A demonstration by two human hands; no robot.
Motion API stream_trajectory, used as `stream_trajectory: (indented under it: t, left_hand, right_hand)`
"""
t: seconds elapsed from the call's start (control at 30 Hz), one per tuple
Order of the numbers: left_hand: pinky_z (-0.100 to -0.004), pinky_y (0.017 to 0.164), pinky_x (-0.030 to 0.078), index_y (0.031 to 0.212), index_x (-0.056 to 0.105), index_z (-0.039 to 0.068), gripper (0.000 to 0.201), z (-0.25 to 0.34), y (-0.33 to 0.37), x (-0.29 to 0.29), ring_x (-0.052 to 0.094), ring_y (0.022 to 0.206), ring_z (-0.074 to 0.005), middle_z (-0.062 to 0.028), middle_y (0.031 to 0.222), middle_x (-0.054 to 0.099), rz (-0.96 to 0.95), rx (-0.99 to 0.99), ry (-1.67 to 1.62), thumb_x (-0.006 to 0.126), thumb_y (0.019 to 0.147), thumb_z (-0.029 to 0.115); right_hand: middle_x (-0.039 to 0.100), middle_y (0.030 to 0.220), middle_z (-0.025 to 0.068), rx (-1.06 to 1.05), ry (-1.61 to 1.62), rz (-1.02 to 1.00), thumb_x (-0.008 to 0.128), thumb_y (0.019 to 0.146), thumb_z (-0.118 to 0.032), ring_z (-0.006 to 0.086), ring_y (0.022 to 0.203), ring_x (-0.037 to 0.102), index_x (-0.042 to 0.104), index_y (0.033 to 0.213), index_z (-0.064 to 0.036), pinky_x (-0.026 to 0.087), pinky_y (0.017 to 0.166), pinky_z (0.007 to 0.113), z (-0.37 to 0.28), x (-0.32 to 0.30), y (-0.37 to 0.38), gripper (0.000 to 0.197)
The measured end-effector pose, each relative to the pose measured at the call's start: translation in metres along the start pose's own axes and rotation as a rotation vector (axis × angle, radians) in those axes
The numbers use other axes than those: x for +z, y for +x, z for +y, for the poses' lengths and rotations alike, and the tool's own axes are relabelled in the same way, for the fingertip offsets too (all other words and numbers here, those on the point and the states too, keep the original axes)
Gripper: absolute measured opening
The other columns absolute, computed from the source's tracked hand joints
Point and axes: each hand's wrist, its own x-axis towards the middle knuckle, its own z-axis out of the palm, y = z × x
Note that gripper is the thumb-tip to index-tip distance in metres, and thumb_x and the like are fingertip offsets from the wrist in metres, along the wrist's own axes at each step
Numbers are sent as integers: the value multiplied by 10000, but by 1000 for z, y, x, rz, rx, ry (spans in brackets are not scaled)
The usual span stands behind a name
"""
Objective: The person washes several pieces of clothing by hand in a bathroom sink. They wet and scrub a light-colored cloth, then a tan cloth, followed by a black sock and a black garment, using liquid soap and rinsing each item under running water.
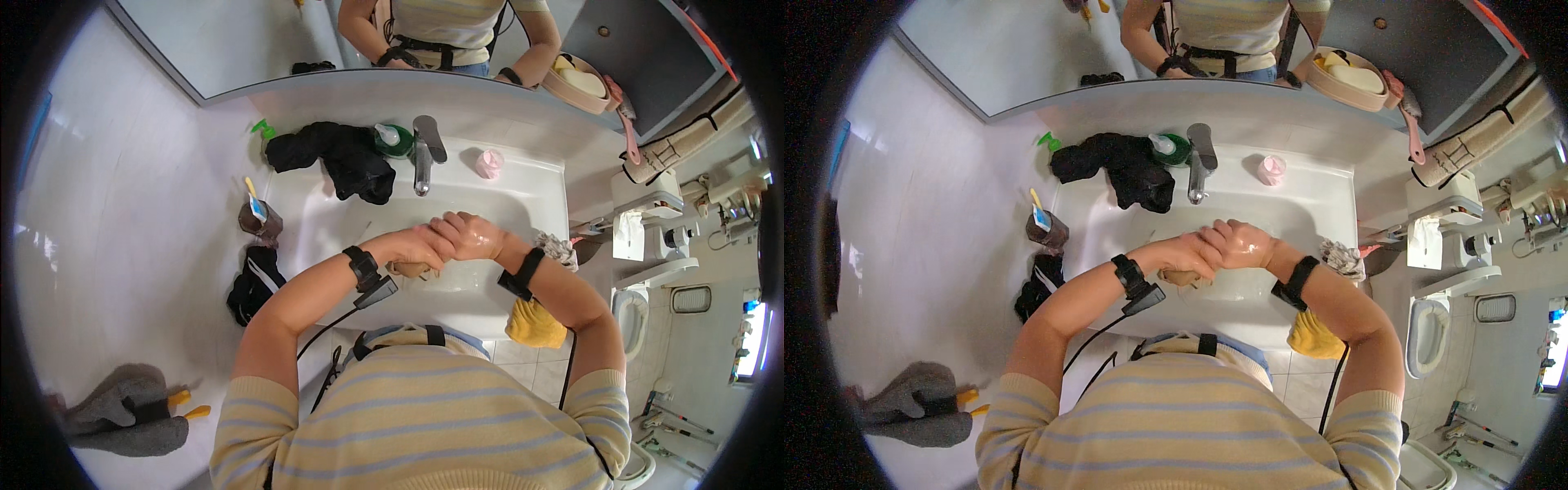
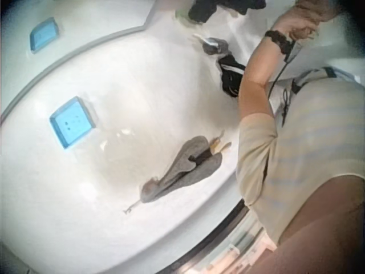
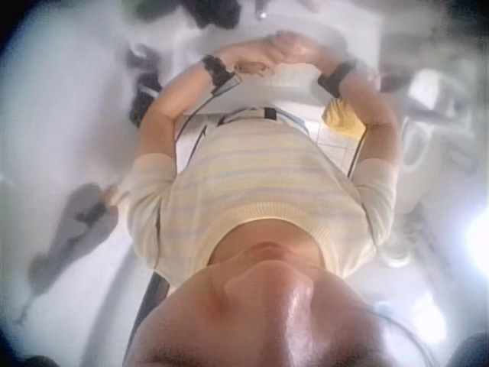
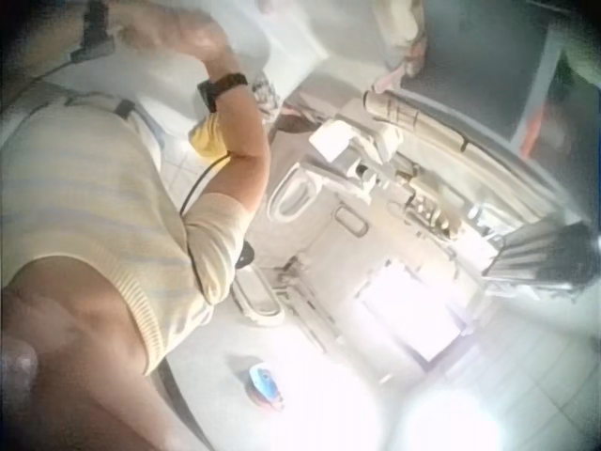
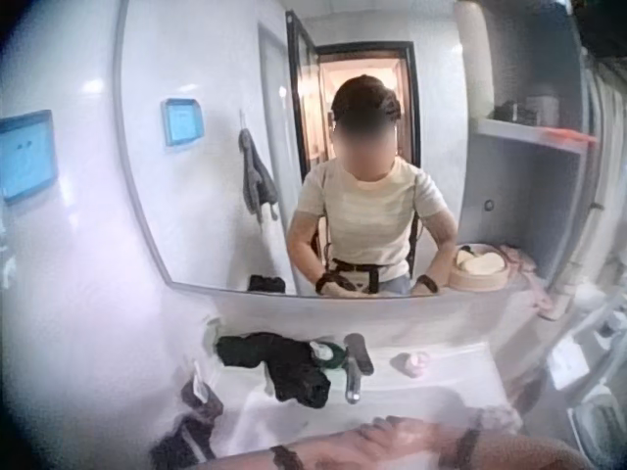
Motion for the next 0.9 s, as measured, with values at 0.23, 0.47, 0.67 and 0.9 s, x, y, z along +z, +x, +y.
stream_trajectory:
  t: [0.23,0.47,0.67,0.9]
  left_hand:
    - [-413,696,515,882,620,24,215,-18,22,14,639,821,-333,-159,828,657,387,-63,726,569,752,188]
    - [-340,501,487,736,552,95,101,-41,48,16,619,632,-213,-39,655,602,507,656,1338,586,741,190]
    - [-382,457,451,677,565,142,100,13,28,0,607,563,-228,-38,587,582,165,573,1273,582,719,231]
    - [-409,559,489,886,575,148,193,-33,20,14,628,685,-267,-74,714,611,430,449,1007,630,702,157]
  right_hand:
    - [639,798,168,857,328,-391,603,715,-116,315,699,639,579,910,-3,524,620,364,-38,52,-4,227]
    - [536,591,86,1704,1475,155,592,684,-7,169,480,511,497,679,-47,373,410,312,-83,38,-3,103]
    - [446,521,27,1749,2372,398,573,690,1,126,370,392,481,699,-87,243,325,271,-95,18,-1,128]
    - [550,710,92,1363,1068,-159,610,690,-35,259,578,536,524,922,-56,446,502,350,-72,12,5,248]
